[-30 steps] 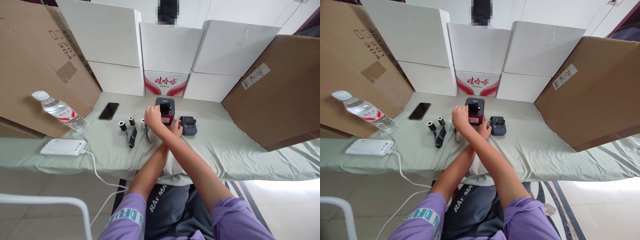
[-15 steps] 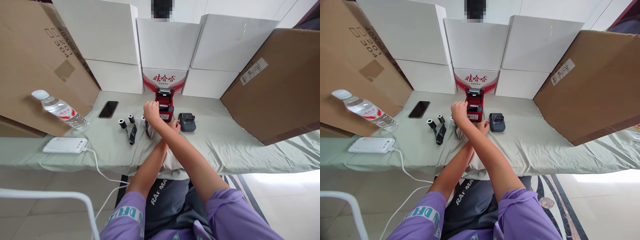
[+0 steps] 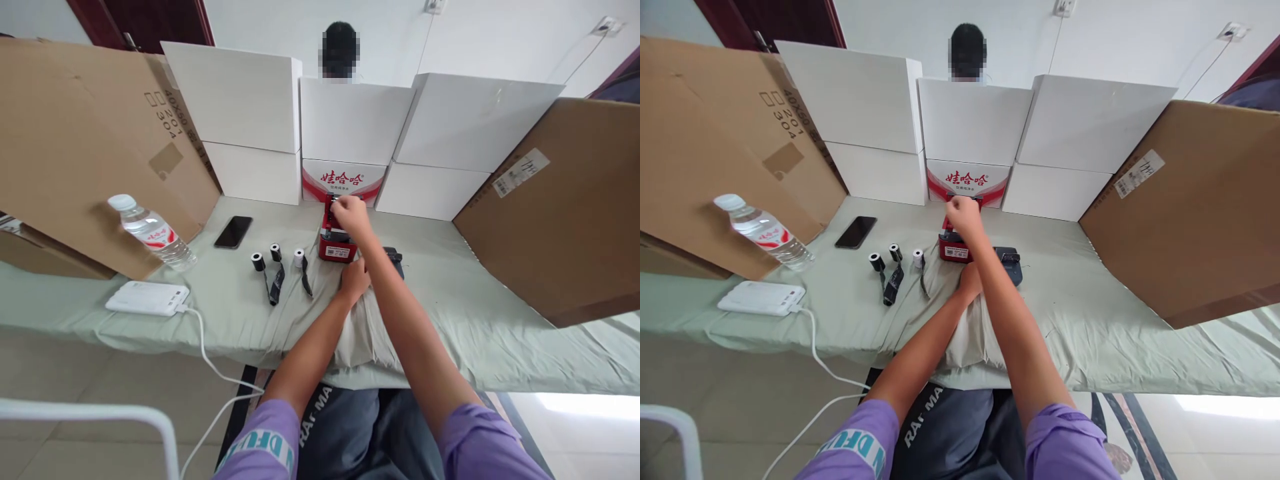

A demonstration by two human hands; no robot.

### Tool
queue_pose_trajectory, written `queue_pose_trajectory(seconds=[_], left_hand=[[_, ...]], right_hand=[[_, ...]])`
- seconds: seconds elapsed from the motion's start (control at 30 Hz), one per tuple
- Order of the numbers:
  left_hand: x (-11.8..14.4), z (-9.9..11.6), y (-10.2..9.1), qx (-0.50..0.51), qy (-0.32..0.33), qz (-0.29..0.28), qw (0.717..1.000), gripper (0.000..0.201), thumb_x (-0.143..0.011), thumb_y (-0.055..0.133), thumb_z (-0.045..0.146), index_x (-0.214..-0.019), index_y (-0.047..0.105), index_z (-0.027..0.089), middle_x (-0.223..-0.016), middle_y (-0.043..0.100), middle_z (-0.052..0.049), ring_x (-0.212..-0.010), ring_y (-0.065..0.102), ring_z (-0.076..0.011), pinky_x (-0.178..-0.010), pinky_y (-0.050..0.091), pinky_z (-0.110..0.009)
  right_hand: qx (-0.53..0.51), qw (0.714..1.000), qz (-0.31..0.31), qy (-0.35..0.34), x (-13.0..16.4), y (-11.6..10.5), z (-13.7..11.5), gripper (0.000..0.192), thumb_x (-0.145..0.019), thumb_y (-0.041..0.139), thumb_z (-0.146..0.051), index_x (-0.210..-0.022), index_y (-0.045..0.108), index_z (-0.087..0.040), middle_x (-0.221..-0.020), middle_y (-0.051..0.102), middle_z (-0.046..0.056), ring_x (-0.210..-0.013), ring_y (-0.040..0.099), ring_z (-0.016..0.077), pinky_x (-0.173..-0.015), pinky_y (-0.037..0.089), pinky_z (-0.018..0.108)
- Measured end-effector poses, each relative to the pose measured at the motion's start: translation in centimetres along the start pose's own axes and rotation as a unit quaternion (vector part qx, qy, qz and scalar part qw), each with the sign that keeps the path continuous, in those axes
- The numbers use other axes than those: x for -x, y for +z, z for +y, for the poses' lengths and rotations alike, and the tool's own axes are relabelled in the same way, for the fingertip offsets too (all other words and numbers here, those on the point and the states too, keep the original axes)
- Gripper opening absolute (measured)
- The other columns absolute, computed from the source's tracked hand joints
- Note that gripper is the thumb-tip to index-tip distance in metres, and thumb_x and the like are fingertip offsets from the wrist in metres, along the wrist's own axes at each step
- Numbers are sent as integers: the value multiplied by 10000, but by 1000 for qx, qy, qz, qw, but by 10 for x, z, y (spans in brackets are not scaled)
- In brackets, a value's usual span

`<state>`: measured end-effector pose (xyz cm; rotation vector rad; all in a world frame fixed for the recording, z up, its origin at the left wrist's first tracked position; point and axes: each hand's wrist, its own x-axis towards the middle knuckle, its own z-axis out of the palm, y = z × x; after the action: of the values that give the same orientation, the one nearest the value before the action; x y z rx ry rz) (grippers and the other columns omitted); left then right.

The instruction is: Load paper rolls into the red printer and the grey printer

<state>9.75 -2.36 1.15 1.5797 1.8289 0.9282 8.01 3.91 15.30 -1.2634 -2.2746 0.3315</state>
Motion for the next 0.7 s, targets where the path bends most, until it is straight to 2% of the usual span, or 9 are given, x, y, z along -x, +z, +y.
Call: queue_pose_trajectory(seconds=[0.07,0.1,0.17,0.3,0.47,0.57,0.7], left_hand=[[0,0,0,-9,5,-1,1000,221,-971,553,241,-1146,687,231,-1087,784,-68,-1041,724,-251,-925,536,-336],[-1,1,1,-13,5,1,1000,230,-977,533,242,-1156,677,241,-1088,784,-55,-1031,727,-243,-908,536,-332],[-2,1,2,-20,7,2,1000,237,-985,508,248,-1164,663,248,-1098,784,-47,-1026,729,-239,-879,533,-327],[-4,-2,5,-35,10,-12,999,245,-979,511,263,-1175,654,230,-1085,784,-71,-1032,730,-274,-840,522,-345],[-10,-8,11,-53,0,-22,998,260,-997,488,331,-1156,660,218,-1111,776,-99,-1029,726,-294,-798,511,-347],[-10,-8,11,-51,12,-28,998,287,-1000,493,363,-1196,648,220,-1093,778,-98,-1006,726,-297,-799,514,-354],[-4,-2,3,-30,12,-21,999,278,-990,502,306,-1219,637,227,-1128,776,-88,-1047,722,-287,-839,517,-350]], right_hand=[[2,990,-134,40,-19,-1,29,322,-953,457,-142,-995,774,-107,-1006,784,111,-909,701,192,-756,483,237],[24,980,-194,39,-27,2,40,308,-932,487,-110,-1014,785,-113,-1050,787,109,-940,706,192,-759,484,229],[80,961,-262,31,-42,13,52,335,-906,521,-65,-1091,790,-142,-1155,778,106,-1015,710,201,-788,494,225],[144,950,-274,37,-61,33,48,359,-875,609,-71,-1196,758,-132,-1237,744,173,-1097,709,280,-867,535,298],[194,933,-294,69,-72,46,40,459,-794,743,-107,-1252,722,-87,-1276,700,258,-1142,695,394,-933,559,442],[199,930,-298,77,-72,49,44,446,-813,744,-166,-1255,721,-113,-1251,712,237,-1131,697,391,-921,563,446],[187,935,-294,67,-69,45,51,381,-808,745,-188,-1186,745,-136,-1145,749,193,-1018,720,330,-835,568,373]])
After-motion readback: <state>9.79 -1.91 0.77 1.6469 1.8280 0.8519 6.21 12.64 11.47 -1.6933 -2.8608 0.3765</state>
